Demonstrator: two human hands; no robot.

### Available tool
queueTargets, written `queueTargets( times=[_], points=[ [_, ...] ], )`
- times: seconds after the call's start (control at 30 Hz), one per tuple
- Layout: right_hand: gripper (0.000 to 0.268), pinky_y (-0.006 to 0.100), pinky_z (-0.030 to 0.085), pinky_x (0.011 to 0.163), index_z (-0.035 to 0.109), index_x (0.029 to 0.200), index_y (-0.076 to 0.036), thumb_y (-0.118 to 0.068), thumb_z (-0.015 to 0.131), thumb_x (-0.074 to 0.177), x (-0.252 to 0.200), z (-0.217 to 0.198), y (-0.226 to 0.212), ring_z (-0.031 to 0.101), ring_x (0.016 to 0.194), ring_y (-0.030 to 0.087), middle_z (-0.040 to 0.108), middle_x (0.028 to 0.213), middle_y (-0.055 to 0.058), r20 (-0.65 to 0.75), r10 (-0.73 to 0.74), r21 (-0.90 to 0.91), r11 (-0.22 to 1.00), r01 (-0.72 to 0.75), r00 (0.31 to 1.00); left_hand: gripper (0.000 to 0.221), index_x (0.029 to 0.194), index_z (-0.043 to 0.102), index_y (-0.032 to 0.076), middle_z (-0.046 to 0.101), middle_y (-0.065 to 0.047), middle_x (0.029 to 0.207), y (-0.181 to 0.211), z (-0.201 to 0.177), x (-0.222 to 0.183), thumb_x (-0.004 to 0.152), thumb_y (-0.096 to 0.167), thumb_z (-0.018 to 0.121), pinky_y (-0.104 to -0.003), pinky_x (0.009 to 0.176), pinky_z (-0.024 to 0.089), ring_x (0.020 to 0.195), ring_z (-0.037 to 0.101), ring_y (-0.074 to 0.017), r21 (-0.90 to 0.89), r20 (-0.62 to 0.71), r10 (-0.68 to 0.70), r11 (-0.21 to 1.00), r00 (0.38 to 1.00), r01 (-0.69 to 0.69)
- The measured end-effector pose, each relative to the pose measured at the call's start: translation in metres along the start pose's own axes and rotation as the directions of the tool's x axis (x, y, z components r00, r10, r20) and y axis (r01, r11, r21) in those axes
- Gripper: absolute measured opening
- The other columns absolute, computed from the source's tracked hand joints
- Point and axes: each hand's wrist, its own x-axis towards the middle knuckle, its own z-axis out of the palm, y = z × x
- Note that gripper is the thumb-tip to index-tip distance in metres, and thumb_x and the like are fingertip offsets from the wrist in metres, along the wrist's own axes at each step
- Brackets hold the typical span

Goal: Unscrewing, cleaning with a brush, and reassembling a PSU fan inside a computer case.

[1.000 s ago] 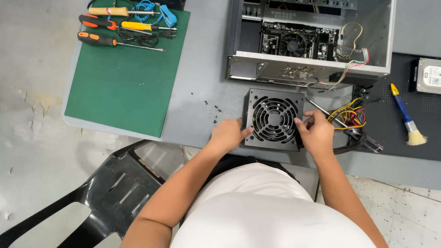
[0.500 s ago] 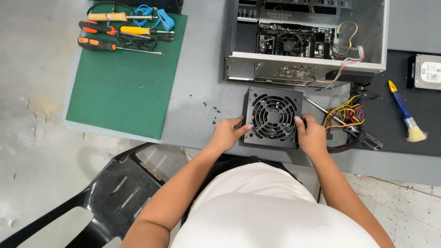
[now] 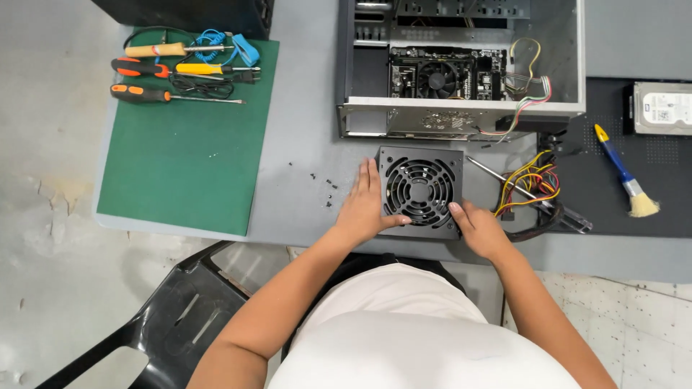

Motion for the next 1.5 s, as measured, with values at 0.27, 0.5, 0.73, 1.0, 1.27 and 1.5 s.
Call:
queueTargets(
  times=[0.27, 0.5, 0.73, 1.0, 1.27, 1.5],
  points=[
    [0.054, 0.055, 0.044, 0.087, 0.061, 0.106, 0.002, -0.045, 0.037, 0.099, 0.007, 0.002, 0.007, 0.056, 0.104, 0.046, 0.065, 0.096, 0.029, 0.026, 0.04, 0.122, 0.992, -0.043, 0.999, 0.124, 0.149, 0.01, 0.004, -0.011, -0.03, 0.15, 0.04, 0.021, 0.039, 0.063, 0.068, 0.073, -0.07, 0.1, -0.01, 0.139, -0.014, -0.0429, 0.402, 0.107, 0.113, 0.904, 0.988, -0.147],
    [0.051, 0.052, 0.042, 0.094, 0.056, 0.124, 0.0, -0.04, 0.037, 0.099, -0.015, -0.015, -0.006, 0.054, 0.111, 0.043, 0.062, 0.112, 0.026, 0.022, -0.032, 0.268, 0.963, 0.025, 0.999, 0.13, 0.15, 0.002, 0.01, -0.016, -0.028, 0.15, 0.036, 0.024, 0.052, 0.061, 0.077, 0.067, -0.074, 0.096, -0.01, 0.137, -0.018, -0.0447, 0.486, 0.165, 0.167, 0.844, 0.972, -0.227],
    [0.035, 0.044, 0.033, 0.1, 0.06, 0.119, -0.009, -0.014, 0.066, 0.085, -0.022, -0.05, 0.096, 0.048, 0.116, 0.033, 0.057, 0.11, 0.012, -0.6, -0.395, -0.292, 0.918, 0.269, 0.696, 0.132, 0.151, 0.003, 0.014, -0.014, -0.025, 0.151, 0.027, 0.012, 0.073, 0.056, 0.081, 0.066, -0.074, 0.098, -0.005, 0.139, -0.015, -0.0423, 0.53, 0.254, 0.301, 0.752, 0.919, -0.392],
    [0.065, 0.047, 0.036, 0.1, 0.05, 0.124, 0.004, 0.004, 0.061, 0.06, -0.043, -0.017, 0.157, 0.044, 0.116, 0.045, 0.04, 0.122, 0.022, -0.554, 0.038, -0.099, 0.989, -0.111, 0.832, 0.13, 0.151, 0.003, 0.019, -0.015, -0.019, 0.153, 0.045, 0.001, 0.082, 0.055, 0.08, 0.066, -0.073, 0.099, -0.008, 0.14, -0.017, -0.0385, 0.555, 0.385, 0.265, 0.699, 0.884, -0.451],
    [0.086, 0.047, 0.042, 0.093, 0.04, 0.139, 0.001, -0.004, 0.07, 0.059, -0.054, -0.006, 0.124, 0.049, 0.105, 0.043, 0.047, 0.117, 0.022, -0.565, 0.146, -0.086, 0.968, -0.234, 0.812, 0.116, 0.147, 0.009, -0.002, -0.006, -0.035, 0.148, 0.074, 0.08, 0.075, 0.074, 0.075, 0.055, -0.074, 0.095, -0.009, 0.135, -0.011, -0.0519, 0.556, -0.034, 0.164, 0.823, 0.986, -0.118],
    [0.038, 0.038, 0.048, 0.085, 0.053, 0.118, -0.004, -0.015, 0.061, 0.082, -0.047, -0.002, 0.184, 0.054, 0.101, 0.033, 0.043, 0.109, 0.009, -0.585, 0.153, -0.087, 0.965, -0.249, 0.797, 0.101, 0.146, 0.0, -0.004, -0.012, -0.035, 0.147, 0.083, 0.069, 0.061, 0.076, 0.037, 0.061, -0.071, 0.097, -0.014, 0.134, -0.019, -0.0514, 0.585, 0.102, 0.143, 0.792, 0.984, -0.176]
  ],
)
